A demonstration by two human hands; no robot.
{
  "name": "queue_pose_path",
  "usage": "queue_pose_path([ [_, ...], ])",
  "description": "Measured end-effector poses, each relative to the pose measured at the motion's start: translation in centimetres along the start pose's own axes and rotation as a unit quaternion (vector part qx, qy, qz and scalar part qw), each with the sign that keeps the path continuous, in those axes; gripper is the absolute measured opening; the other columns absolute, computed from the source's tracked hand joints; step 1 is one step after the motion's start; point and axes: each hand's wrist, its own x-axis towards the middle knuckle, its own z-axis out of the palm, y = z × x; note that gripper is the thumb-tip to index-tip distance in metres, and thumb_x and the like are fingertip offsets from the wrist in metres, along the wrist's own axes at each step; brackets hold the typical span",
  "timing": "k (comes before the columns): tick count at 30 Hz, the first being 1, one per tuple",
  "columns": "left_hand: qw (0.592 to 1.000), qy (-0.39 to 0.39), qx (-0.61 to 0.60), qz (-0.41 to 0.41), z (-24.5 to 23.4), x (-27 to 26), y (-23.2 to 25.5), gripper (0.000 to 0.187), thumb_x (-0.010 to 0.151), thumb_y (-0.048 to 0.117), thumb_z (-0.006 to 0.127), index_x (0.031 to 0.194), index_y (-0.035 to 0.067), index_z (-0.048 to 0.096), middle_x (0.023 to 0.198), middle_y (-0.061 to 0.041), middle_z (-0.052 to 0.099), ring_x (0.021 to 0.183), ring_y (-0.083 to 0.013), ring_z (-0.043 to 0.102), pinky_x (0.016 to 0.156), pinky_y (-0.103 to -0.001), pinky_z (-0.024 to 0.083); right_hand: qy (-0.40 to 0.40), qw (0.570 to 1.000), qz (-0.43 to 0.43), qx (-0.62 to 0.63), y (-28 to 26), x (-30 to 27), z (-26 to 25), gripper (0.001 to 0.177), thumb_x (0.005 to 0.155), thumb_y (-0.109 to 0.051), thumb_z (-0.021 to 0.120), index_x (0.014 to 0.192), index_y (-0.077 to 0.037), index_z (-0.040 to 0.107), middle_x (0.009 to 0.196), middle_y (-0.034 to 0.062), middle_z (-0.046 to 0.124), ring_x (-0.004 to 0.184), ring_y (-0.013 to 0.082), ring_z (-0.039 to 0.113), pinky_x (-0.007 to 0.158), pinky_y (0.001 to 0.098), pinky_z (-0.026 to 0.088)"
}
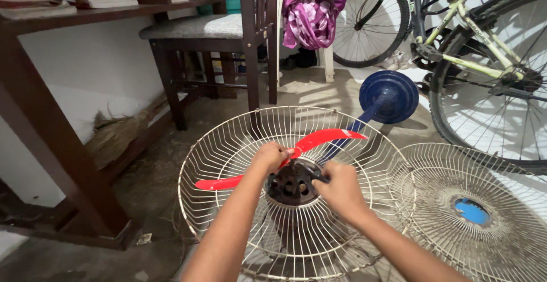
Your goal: The person reassembles an electric fan by attaching the front grille to the fan body and securing it with a central cap. The hands align the grille, press it into place, and rotate the cap to lock it.
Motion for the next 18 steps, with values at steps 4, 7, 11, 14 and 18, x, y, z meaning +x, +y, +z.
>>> queue_pose_path([
  [4, 0.999, 0.017, -0.006, 0.037, -0.1, 0.2, -0.2, 0.044, 0.094, 0.051, 0.063, 0.114, 0.015, 0.078, 0.099, -0.011, 0.071, 0.063, -0.0242, 0.073, 0.072, -0.04, 0.06, -0.066, 0.865, 0.374, 0.327, 1.4, 0.9, -0.5, 0.022, 0.076, -0.002, 0.085, 0.075, 0.007, 0.065, 0.067, 0.0172, 0.068, 0.045, 0.0156, 0.052, 0.036, 0.0275, 0.034],
  [7, 1.0, 0.003, 0.011, 0.017, -0.1, 0.2, -0.1, 0.044, 0.095, 0.051, 0.062, 0.117, 0.017, 0.078, 0.091, -0.014, 0.076, 0.064, -0.0239, 0.073, 0.075, -0.039, 0.059, -0.086, 0.78, 0.46, 0.415, 2.4, 0.8, -0.1, 0.017, 0.078, -0.001, 0.083, 0.079, 0.005, 0.068, 0.069, 0.0121, 0.069, 0.045, 0.0094, 0.052, 0.034, 0.0224, 0.03],
  [11, 1.0, -0.003, 0.012, 0.007, -0.3, 0.1, 0.3, 0.045, 0.096, 0.052, 0.061, 0.118, 0.016, 0.077, 0.093, -0.013, 0.076, 0.064, -0.0231, 0.074, 0.075, -0.039, 0.06, -0.107, 0.735, 0.496, 0.449, 3.1, 1.2, 0.0, 0.017, 0.08, -0.005, 0.082, 0.082, 0.003, 0.068, 0.069, 0.0095, 0.069, 0.044, 0.0069, 0.05, 0.034, 0.0205, 0.029],
  [14, 1.0, -0.008, 0.008, 0.012, -0.5, -0.1, 0.5, 0.044, 0.096, 0.051, 0.061, 0.118, 0.016, 0.076, 0.091, -0.011, 0.075, 0.063, -0.0224, 0.073, 0.074, -0.039, 0.06, -0.127, 0.802, 0.421, 0.404, 3.1, 1.4, -0.8, 0.018, 0.078, -0.004, 0.081, 0.08, 0.004, 0.065, 0.067, 0.014, 0.07, 0.042, 0.01, 0.049, 0.032, 0.024, 0.027],
  [18, 0.999, -0.028, 0.03, 0.017, -0.9, -0.2, 0.3, 0.046, 0.101, 0.05, 0.06, 0.107, 0.01, 0.082, 0.079, -0.013, 0.075, 0.061, -0.0209, 0.071, 0.071, -0.037, 0.056, -0.145, 0.967, 0.173, 0.116, 2.4, 0.7, -1.7, 0.025, 0.082, -0.014, 0.081, 0.079, 0.003, 0.062, 0.061, 0.0158, 0.068, 0.043, 0.0168, 0.061, 0.039, 0.0305, 0.044],
])
